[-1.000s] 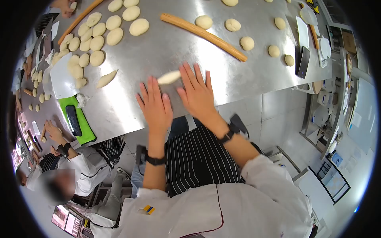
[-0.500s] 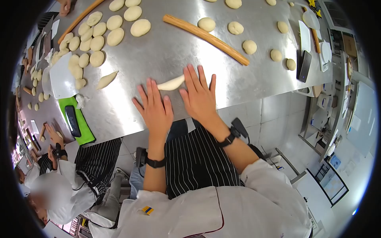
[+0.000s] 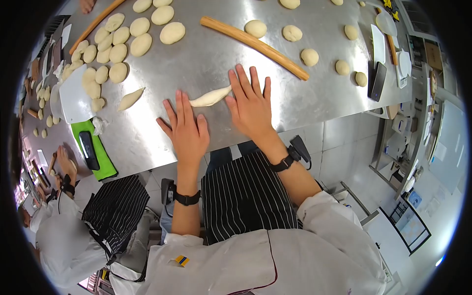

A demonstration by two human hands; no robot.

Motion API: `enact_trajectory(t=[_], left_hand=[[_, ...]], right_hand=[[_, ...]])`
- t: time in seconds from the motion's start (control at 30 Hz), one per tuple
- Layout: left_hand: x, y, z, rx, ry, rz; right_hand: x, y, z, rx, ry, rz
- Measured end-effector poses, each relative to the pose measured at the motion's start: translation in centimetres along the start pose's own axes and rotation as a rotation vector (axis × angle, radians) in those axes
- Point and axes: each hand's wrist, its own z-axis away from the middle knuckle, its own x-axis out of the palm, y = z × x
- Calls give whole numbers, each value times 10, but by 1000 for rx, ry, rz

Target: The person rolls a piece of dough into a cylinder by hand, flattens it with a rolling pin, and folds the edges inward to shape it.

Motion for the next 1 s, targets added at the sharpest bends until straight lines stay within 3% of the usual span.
enact_trajectory(t=[0.07, 0.13, 0.2, 0.23, 0.53, 0.7, 0.83, 1.0], left_hand=[[2, 0, 8, -13, -5, 48], [5, 7, 16, -30, 156, 259], [10, 16, 11, 62, 110, 279], [13, 20, 8, 154, 61, 296], [31, 28, 20, 125, 55, 249], [14, 22, -35, 162, 38, 136], [16, 22, 5, 141, 11, 174], [20, 22, -10, 113, 55, 116]], right_hand=[[-1, 4, 10, 67, 43, -200], [-3, -2, 19, 98, 111, -295], [-2, -12, 19, -52, 70, -409], [-3, -16, 12, -88, 13, -412], [5, -18, 29, -108, -28, -254], [5, -13, -20, -140, 37, -166], [4, -13, 37, -52, -54, -228], [3, -18, -6, -50, -7, -117]])
